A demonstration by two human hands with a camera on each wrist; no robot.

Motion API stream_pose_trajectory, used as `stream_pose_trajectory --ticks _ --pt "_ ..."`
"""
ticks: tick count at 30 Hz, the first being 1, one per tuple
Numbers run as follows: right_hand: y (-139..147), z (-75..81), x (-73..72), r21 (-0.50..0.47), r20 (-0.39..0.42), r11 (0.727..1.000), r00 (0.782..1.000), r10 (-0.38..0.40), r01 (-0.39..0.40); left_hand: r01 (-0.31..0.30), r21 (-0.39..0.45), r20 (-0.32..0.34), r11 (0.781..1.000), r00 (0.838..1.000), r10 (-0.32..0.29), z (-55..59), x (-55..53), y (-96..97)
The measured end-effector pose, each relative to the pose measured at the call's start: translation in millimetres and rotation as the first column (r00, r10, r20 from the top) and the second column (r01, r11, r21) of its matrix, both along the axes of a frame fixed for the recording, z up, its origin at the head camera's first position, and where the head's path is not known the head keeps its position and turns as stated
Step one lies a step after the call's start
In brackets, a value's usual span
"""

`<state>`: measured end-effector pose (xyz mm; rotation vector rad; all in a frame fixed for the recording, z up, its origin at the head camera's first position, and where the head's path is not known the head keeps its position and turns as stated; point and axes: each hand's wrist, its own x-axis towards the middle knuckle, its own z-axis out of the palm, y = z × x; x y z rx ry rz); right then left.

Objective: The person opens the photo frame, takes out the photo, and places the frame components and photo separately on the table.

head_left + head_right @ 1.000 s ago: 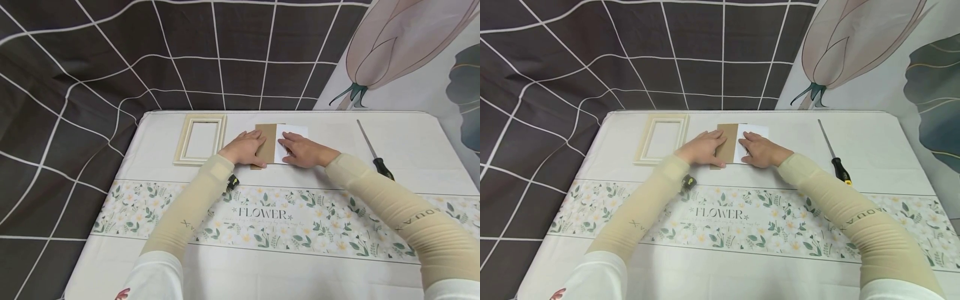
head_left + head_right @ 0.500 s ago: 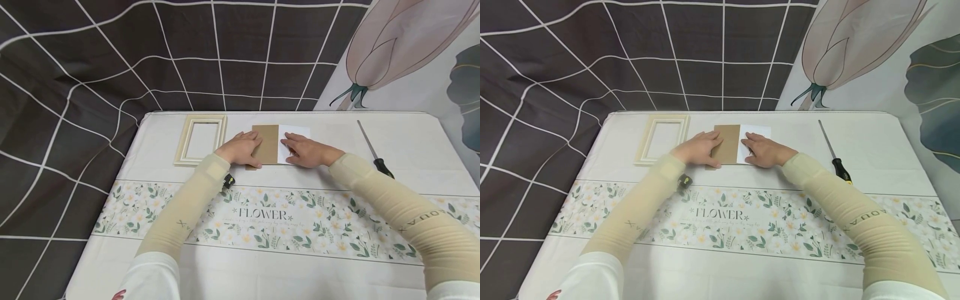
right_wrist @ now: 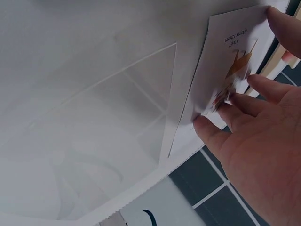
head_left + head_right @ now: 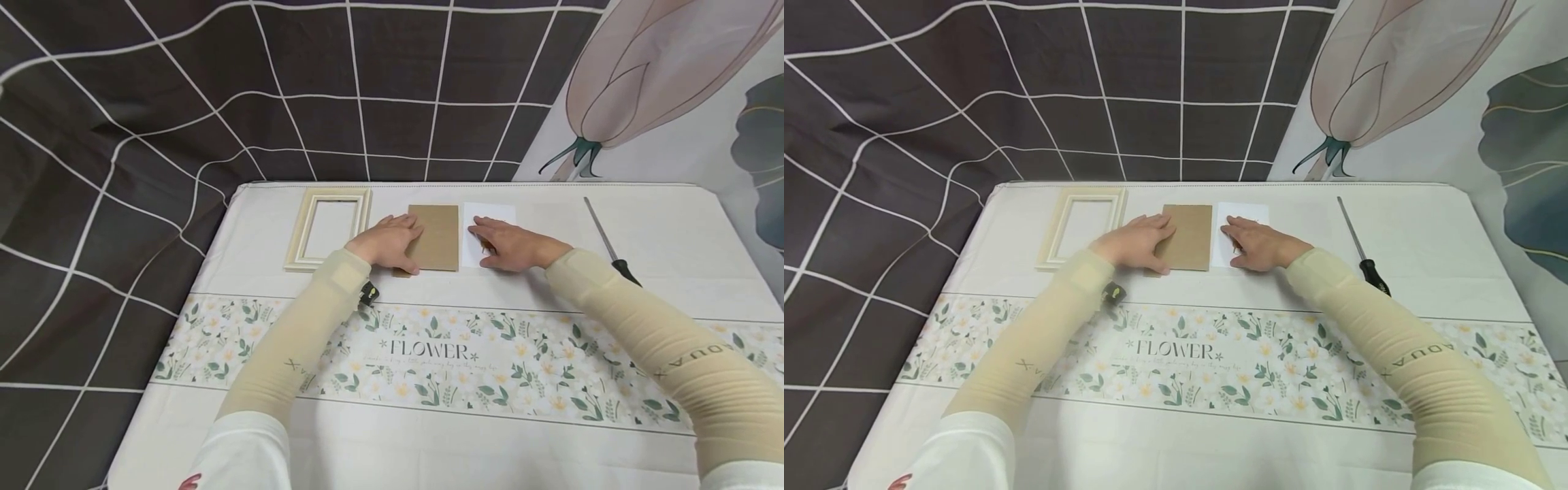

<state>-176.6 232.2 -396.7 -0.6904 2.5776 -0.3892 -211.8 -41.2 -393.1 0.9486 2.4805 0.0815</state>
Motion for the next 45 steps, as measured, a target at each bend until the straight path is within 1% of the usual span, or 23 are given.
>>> stream_pose_trajectory --ticks 4,8,16,26,39,45 --pt "3.6 -0.9 -0.6 -0.006 0.013 1.0 1.0 0.002 -0.002 -0.006 -0.024 -0.009 1.0 1.0 0.006 1.1 -1.9 -3.5" --pt "5.8 -1.1 0.4 -0.014 0.018 1.0 1.0 0.006 -0.006 -0.022 -0.031 -0.002 0.999 1.0 0.022 3.0 -2.7 -7.0" --pt "0.3 -0.6 2.0 -0.023 0.038 0.999 0.999 0.023 -0.023 -0.022 -0.046 0.008 0.999 1.0 0.023 3.1 -4.7 -12.4" --pt "-1.0 1.2 0.0 -0.022 0.038 0.999 0.998 0.046 -0.046 -0.029 -0.042 0.007 0.999 1.0 0.029 -0.4 -4.5 -16.2" --pt "-2.2 0.8 -3.4 -0.008 0.036 1.0 0.999 0.027 -0.026 -0.035 -0.022 -0.011 0.999 0.999 0.035 -1.4 -4.4 -16.6" --pt "-1.9 2.0 -1.1 -0.054 0.011 0.998 1.0 0.011 -0.01 -0.038 -0.006 -0.011 0.999 0.999 0.038 -1.8 -4.0 -17.8"
